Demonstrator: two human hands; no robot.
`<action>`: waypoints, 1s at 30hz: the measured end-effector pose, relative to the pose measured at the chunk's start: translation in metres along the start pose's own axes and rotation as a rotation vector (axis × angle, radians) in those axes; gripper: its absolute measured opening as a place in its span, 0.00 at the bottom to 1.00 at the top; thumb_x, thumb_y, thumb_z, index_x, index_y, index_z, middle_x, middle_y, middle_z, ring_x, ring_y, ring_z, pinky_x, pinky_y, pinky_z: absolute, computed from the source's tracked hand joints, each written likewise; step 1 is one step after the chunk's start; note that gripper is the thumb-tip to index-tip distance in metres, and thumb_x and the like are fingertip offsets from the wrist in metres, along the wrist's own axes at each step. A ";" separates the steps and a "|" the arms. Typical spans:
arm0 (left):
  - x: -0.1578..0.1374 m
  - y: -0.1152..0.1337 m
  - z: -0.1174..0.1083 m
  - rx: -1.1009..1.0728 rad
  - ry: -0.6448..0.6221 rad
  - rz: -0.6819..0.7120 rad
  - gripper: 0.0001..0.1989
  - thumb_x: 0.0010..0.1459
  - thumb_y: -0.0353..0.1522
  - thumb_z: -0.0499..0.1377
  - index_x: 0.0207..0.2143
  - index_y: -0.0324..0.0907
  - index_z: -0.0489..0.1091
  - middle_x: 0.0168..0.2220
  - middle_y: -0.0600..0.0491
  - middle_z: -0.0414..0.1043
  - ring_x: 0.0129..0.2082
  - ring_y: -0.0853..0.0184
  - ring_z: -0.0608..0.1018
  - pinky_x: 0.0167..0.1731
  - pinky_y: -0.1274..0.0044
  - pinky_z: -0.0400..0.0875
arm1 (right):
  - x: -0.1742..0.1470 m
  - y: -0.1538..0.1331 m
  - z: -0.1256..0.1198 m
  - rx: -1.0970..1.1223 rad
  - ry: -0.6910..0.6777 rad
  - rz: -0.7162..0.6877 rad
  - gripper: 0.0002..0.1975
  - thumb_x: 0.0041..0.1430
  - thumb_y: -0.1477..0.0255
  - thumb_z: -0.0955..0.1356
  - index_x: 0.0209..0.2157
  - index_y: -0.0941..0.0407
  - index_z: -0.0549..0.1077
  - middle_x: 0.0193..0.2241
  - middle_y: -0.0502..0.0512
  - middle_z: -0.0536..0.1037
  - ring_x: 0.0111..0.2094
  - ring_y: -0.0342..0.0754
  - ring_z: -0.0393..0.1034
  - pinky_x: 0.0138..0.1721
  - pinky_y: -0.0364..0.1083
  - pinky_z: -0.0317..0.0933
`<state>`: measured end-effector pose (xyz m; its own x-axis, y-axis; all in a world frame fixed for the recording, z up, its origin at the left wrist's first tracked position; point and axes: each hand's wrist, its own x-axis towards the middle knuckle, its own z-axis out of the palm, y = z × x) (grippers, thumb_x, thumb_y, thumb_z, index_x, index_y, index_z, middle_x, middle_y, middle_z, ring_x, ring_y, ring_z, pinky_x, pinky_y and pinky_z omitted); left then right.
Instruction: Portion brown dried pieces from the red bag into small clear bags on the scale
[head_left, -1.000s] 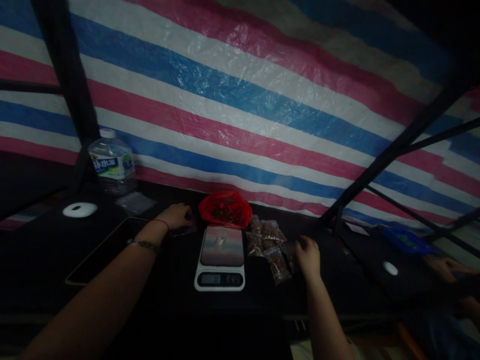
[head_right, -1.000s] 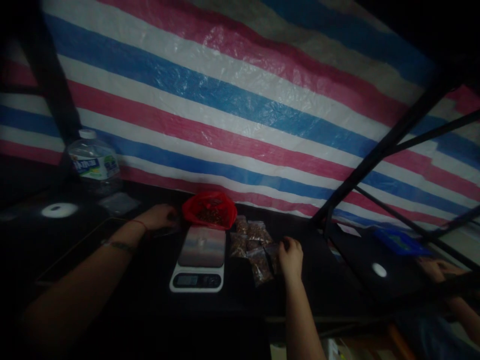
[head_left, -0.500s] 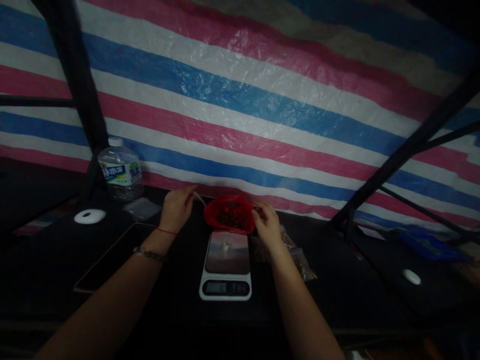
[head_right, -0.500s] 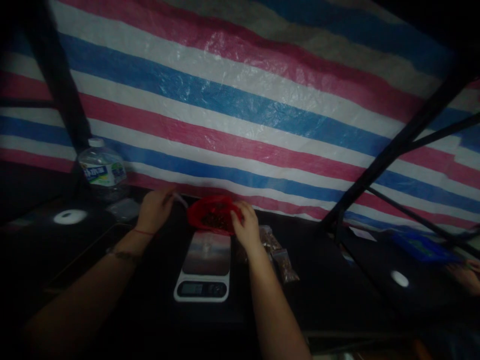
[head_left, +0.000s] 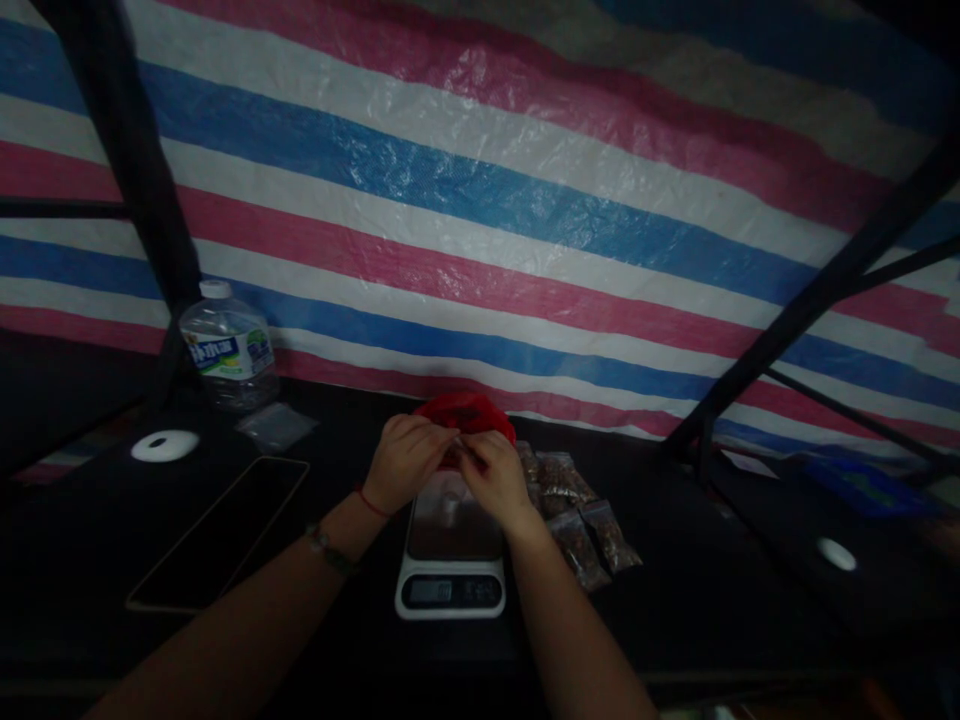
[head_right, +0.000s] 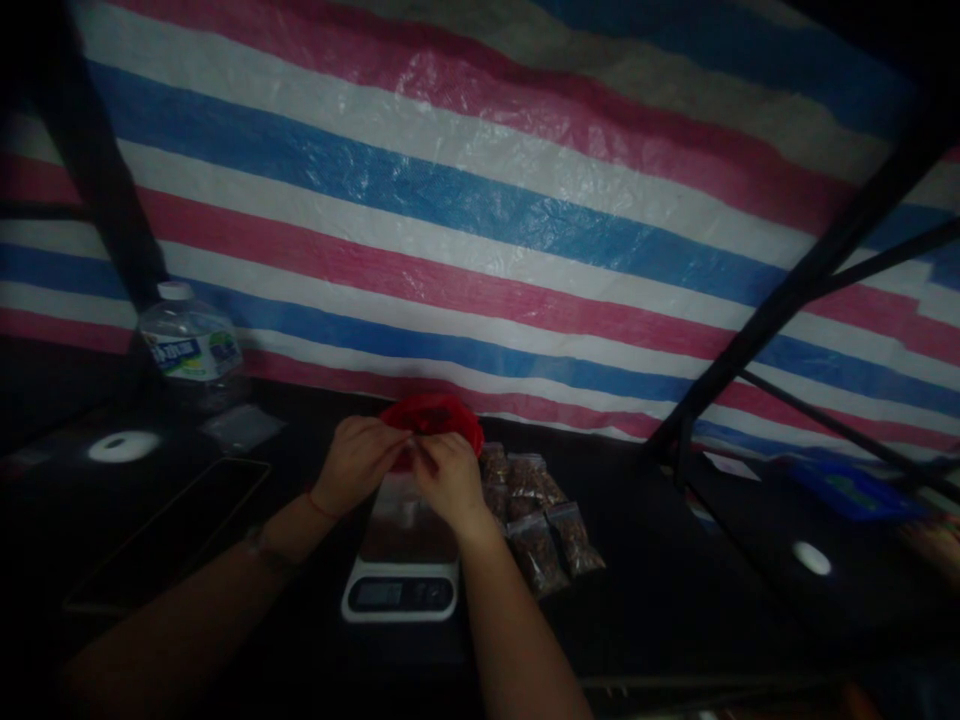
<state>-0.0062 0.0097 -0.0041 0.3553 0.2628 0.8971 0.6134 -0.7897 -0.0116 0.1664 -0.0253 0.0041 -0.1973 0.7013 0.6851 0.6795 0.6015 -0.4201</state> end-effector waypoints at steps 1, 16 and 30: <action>-0.001 0.000 0.001 -0.004 0.010 0.004 0.08 0.58 0.29 0.57 0.40 0.43 0.73 0.33 0.52 0.77 0.36 0.64 0.75 0.41 0.69 0.65 | -0.001 0.001 -0.001 0.030 0.010 0.014 0.10 0.58 0.75 0.65 0.40 0.55 0.76 0.36 0.56 0.79 0.37 0.48 0.72 0.42 0.48 0.64; 0.000 0.008 0.004 -0.108 -0.078 -0.017 0.04 0.54 0.31 0.59 0.34 0.41 0.70 0.31 0.50 0.73 0.34 0.64 0.75 0.36 0.72 0.71 | -0.007 0.017 0.007 0.322 0.263 0.413 0.05 0.52 0.69 0.69 0.28 0.55 0.77 0.26 0.52 0.79 0.28 0.47 0.72 0.33 0.45 0.66; -0.002 0.005 0.005 -0.193 -0.237 -0.052 0.07 0.56 0.34 0.58 0.35 0.40 0.70 0.34 0.50 0.76 0.34 0.66 0.77 0.35 0.75 0.72 | -0.007 0.003 0.012 0.441 0.102 0.271 0.03 0.50 0.73 0.69 0.24 0.55 0.73 0.26 0.51 0.74 0.31 0.45 0.69 0.34 0.43 0.62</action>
<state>-0.0004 0.0080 -0.0083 0.4953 0.4093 0.7662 0.4977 -0.8566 0.1359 0.1617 -0.0238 -0.0089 0.0286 0.8266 0.5621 0.3303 0.5229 -0.7858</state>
